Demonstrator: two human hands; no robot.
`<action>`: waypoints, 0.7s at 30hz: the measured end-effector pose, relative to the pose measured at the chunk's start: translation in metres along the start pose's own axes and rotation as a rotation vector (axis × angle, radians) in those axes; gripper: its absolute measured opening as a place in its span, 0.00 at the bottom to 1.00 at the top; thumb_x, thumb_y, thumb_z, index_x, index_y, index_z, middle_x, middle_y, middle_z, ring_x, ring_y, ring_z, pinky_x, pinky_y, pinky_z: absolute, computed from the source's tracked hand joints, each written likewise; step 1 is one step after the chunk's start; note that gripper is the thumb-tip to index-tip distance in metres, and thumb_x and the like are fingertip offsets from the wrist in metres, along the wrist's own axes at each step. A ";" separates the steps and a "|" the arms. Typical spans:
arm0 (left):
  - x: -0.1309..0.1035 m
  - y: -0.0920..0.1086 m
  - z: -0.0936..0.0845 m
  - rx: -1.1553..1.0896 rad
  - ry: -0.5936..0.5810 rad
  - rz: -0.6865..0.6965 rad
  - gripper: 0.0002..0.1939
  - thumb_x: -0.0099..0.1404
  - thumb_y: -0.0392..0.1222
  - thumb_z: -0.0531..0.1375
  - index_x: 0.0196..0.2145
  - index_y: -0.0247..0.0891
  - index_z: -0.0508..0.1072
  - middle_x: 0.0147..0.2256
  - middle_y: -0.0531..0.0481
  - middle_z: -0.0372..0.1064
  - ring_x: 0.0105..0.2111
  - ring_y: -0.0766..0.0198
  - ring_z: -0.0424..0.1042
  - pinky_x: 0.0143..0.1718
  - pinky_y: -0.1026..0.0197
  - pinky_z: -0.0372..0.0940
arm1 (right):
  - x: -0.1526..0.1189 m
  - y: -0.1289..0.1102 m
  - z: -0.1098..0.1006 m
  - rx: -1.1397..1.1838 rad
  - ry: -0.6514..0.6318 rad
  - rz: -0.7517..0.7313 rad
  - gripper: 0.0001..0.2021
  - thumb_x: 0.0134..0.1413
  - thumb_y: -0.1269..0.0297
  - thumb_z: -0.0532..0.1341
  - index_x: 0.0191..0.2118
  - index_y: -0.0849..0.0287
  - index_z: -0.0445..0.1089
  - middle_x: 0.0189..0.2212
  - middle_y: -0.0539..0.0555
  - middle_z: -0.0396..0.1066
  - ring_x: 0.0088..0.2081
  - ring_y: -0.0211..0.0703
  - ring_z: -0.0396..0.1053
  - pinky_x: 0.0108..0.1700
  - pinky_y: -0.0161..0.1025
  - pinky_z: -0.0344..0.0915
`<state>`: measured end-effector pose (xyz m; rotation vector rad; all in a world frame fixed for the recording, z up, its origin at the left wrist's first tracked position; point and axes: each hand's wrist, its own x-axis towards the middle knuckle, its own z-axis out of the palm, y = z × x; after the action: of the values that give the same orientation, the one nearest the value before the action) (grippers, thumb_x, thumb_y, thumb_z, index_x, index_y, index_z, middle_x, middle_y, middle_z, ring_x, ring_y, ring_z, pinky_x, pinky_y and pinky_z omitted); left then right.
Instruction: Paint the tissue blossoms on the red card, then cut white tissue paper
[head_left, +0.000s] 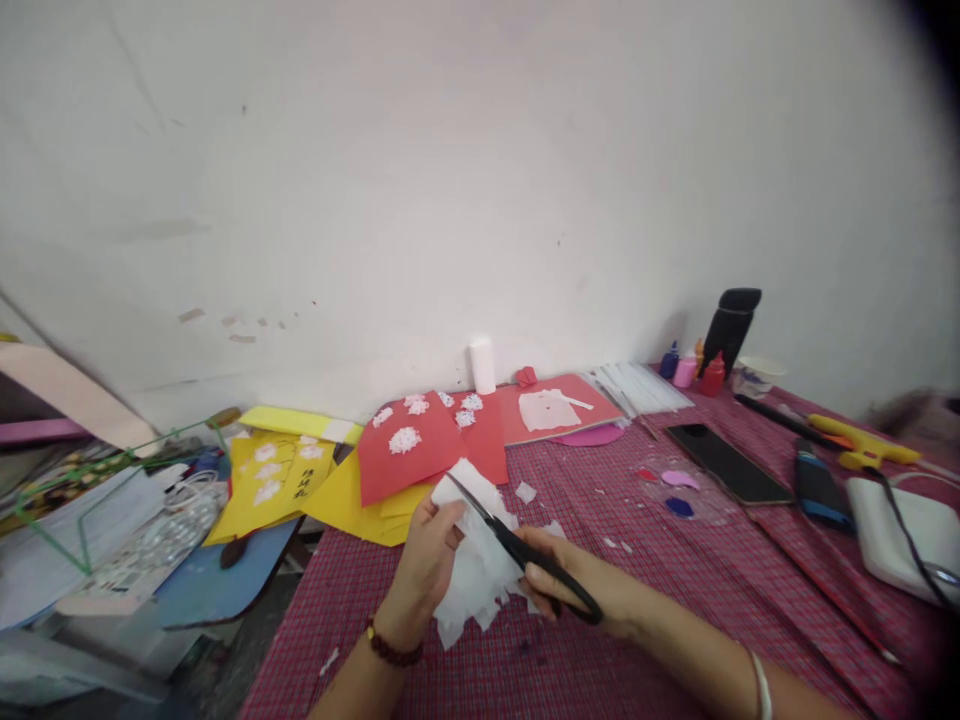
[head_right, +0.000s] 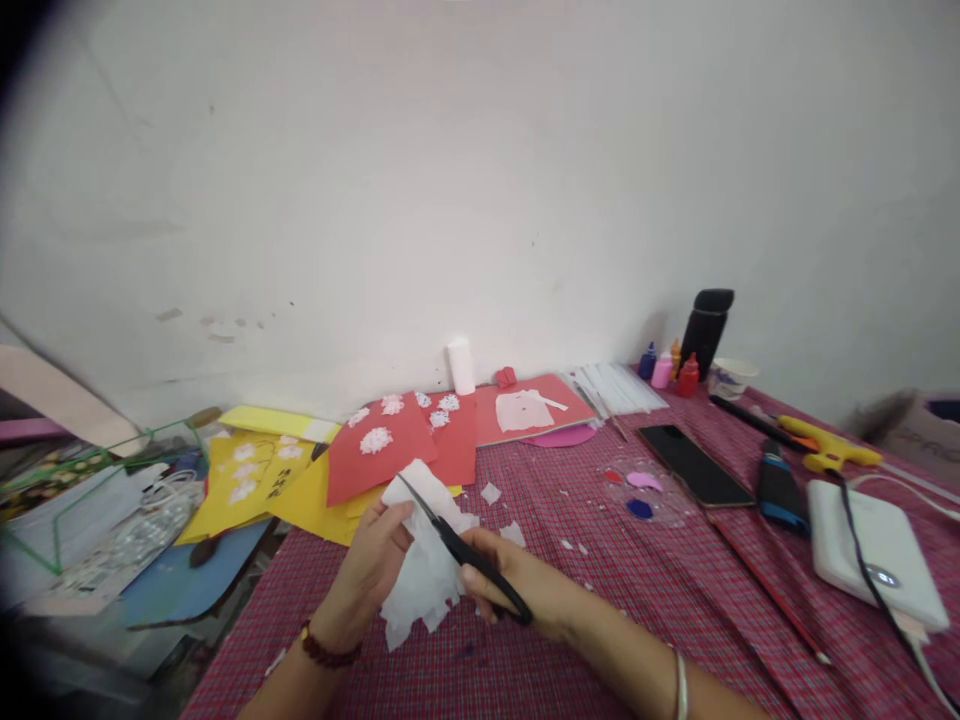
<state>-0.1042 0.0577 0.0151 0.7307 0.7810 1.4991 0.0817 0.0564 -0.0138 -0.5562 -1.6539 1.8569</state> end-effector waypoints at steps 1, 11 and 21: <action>0.000 0.002 0.000 -0.020 0.016 0.000 0.07 0.51 0.34 0.66 0.31 0.35 0.74 0.27 0.51 0.75 0.24 0.65 0.72 0.33 0.62 0.67 | -0.001 -0.003 -0.002 0.009 -0.024 0.006 0.26 0.52 0.41 0.60 0.42 0.61 0.63 0.26 0.47 0.60 0.22 0.29 0.58 0.24 0.29 0.54; 0.016 0.024 -0.018 -0.202 0.225 -0.190 0.09 0.53 0.32 0.57 0.29 0.29 0.77 0.30 0.42 0.77 0.31 0.61 0.76 0.33 0.63 0.71 | -0.009 -0.038 -0.074 -0.338 0.161 -0.081 0.28 0.48 0.53 0.66 0.53 0.60 0.64 0.39 0.55 0.69 0.37 0.41 0.66 0.39 0.37 0.62; 0.011 0.021 -0.012 -0.102 0.229 -0.212 0.05 0.50 0.30 0.58 0.25 0.31 0.74 0.23 0.46 0.74 0.23 0.65 0.72 0.26 0.66 0.69 | 0.008 0.011 -0.118 -1.026 0.616 0.073 0.22 0.43 0.68 0.61 0.49 0.61 0.71 0.46 0.62 0.72 0.47 0.57 0.69 0.50 0.51 0.62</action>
<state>-0.1269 0.0677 0.0250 0.3907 0.9172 1.4316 0.1509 0.1490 -0.0407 -1.4277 -2.0134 0.5991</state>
